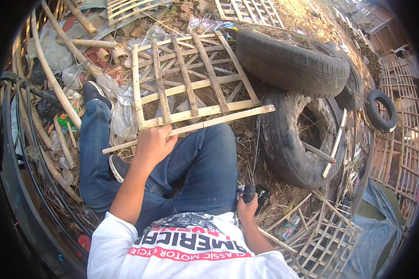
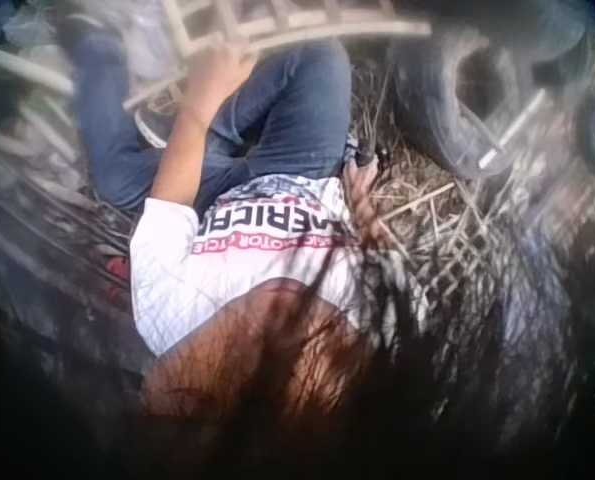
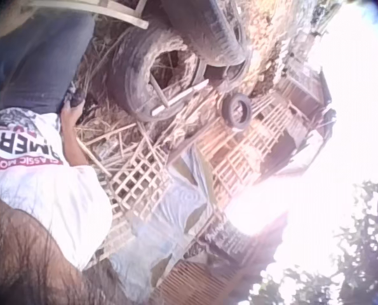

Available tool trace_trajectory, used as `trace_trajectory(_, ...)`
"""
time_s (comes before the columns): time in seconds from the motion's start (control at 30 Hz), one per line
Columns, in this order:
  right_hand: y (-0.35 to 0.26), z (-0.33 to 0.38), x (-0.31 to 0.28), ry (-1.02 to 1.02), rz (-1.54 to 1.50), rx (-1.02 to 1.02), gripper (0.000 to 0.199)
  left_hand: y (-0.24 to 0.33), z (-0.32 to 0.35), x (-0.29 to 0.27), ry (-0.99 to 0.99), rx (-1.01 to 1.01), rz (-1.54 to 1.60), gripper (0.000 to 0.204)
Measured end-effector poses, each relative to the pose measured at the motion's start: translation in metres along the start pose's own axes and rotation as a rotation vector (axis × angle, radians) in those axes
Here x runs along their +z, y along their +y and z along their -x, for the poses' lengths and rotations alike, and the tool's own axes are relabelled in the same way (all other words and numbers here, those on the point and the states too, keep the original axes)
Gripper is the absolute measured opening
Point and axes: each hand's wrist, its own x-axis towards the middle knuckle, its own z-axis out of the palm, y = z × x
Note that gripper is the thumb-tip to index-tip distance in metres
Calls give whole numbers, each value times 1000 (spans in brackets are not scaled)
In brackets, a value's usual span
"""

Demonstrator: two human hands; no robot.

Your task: The person cuts a bamboo strip with a blade, positions it onto a lattice frame, and secures it by driving a small nail with a hammer.

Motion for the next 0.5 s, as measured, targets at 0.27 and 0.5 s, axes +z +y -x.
trace_trajectory(0.27,-32,-28,8,-105,234,217,51,2,2,4,-42,-12,12,24)
trace_trajectory(0.5,-105,-75,-29,-130,396,-356,35,4,0,-7,-190,0,-4,27)
